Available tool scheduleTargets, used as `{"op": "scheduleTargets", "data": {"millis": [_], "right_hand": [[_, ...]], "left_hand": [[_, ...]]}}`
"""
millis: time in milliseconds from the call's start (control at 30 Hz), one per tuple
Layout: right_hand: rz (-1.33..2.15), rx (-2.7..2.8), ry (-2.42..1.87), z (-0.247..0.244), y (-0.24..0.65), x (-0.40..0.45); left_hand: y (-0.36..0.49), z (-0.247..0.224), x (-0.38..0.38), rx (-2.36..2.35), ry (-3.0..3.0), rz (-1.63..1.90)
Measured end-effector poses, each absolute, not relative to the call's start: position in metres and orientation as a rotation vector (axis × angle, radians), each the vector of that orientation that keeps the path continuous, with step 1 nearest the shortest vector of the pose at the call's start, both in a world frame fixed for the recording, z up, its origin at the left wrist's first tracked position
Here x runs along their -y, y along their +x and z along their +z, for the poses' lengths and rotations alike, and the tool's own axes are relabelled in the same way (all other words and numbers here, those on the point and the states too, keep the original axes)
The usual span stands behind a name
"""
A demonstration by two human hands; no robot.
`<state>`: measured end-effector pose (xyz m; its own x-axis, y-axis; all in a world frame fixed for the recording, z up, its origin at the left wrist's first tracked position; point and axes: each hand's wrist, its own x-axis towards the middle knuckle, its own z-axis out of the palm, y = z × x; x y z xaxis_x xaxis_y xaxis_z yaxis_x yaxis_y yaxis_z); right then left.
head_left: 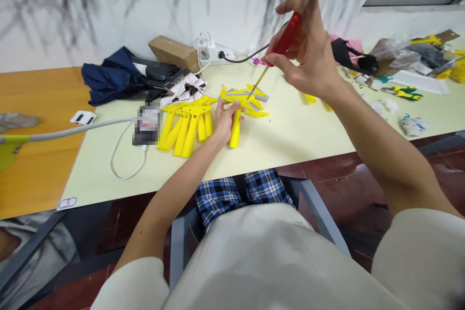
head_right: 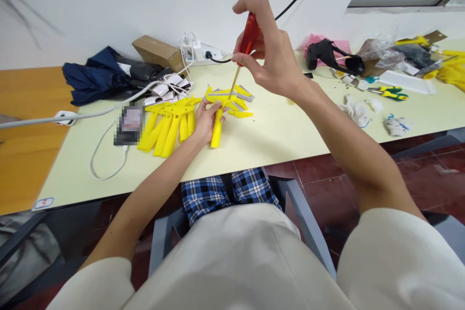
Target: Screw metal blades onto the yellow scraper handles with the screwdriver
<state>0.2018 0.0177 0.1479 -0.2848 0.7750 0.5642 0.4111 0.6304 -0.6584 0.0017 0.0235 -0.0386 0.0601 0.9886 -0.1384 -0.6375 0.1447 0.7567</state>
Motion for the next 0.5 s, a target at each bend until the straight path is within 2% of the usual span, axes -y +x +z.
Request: {"op": "scheduleTargets", "data": {"millis": [500], "right_hand": [[0.389, 1.989, -0.973, 0.142, 0.206, -0.031]], "left_hand": [[0.000, -0.043, -0.021, -0.787, 0.605, 1.383]]}}
